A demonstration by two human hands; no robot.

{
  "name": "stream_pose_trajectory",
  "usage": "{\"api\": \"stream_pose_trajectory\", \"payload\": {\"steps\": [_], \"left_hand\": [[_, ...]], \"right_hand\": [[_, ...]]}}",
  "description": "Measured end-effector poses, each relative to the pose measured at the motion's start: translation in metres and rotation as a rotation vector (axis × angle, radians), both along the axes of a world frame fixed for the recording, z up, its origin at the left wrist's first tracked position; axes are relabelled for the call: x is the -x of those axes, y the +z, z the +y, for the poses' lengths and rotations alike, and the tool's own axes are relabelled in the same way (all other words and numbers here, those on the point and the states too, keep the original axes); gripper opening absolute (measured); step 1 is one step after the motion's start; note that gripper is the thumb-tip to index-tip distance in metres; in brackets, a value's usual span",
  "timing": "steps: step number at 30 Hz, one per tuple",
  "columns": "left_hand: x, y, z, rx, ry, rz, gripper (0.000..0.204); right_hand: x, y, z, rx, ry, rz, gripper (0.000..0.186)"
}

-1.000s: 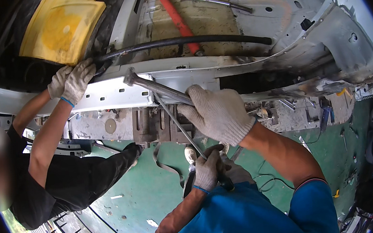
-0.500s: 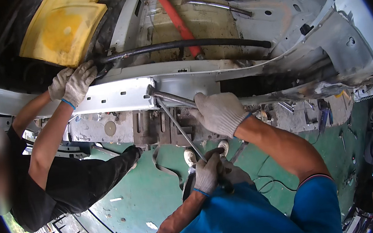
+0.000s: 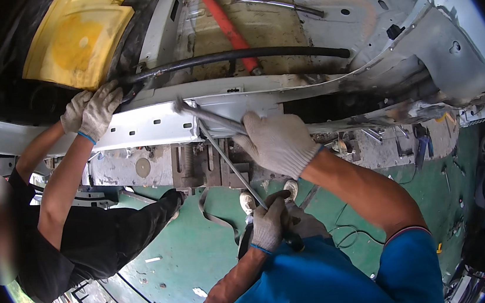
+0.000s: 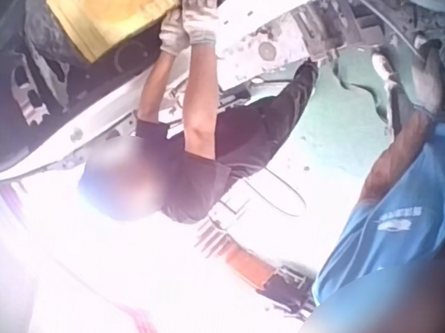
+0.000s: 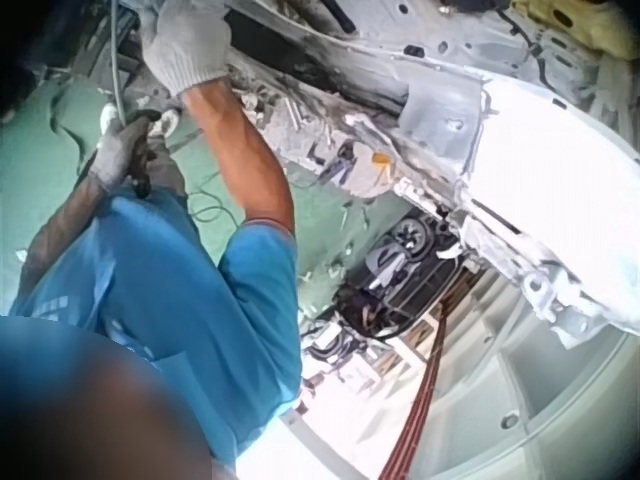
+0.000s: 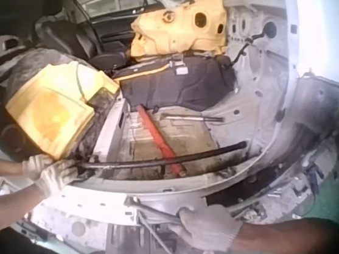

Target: The person uses a hammer and a metal bar to repeatedly strike and pry a section of a white car body panel. The person works on the panel's edge and seam area, adjusting the bar's position and striking it to deform or separate the metal.

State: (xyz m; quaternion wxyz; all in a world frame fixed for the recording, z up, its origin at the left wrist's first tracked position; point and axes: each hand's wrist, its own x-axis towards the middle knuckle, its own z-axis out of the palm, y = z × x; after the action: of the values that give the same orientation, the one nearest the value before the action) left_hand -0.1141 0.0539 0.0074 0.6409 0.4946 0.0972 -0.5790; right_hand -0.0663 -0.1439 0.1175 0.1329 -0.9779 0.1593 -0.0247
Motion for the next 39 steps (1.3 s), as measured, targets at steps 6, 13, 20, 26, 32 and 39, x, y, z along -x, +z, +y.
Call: {"api": "stream_pose_trajectory", "payload": {"steps": [6, 13, 20, 26, 32, 39], "left_hand": [[-0.002, -0.004, 0.001, 0.013, -0.01, -0.014, 0.039], [-0.008, 0.006, 0.003, -0.003, -0.025, 0.028, 0.04], [-0.003, 0.007, 0.0, 0.029, -0.014, -0.008, 0.043], [0.029, 0.003, -0.018, 0.095, 0.1, 0.072, 0.041], [0.035, 0.0, -0.026, 0.083, 0.122, 0.034, 0.038], [0.037, 0.001, -0.032, 0.036, 0.133, 0.01, 0.038]], "right_hand": [[0.0, -0.002, 0.003, 0.008, 0.019, 0.002, 0.042], [-0.004, -0.006, -0.003, -0.068, -0.047, 0.074, 0.041], [0.004, -0.017, -0.009, -0.028, -0.031, 0.11, 0.042], [0.018, -0.02, -0.021, -0.111, -0.045, -0.045, 0.044], [0.034, -0.021, -0.026, -0.13, -0.058, 0.049, 0.045], [0.039, -0.02, -0.03, -0.159, -0.042, 0.031, 0.045]]}}
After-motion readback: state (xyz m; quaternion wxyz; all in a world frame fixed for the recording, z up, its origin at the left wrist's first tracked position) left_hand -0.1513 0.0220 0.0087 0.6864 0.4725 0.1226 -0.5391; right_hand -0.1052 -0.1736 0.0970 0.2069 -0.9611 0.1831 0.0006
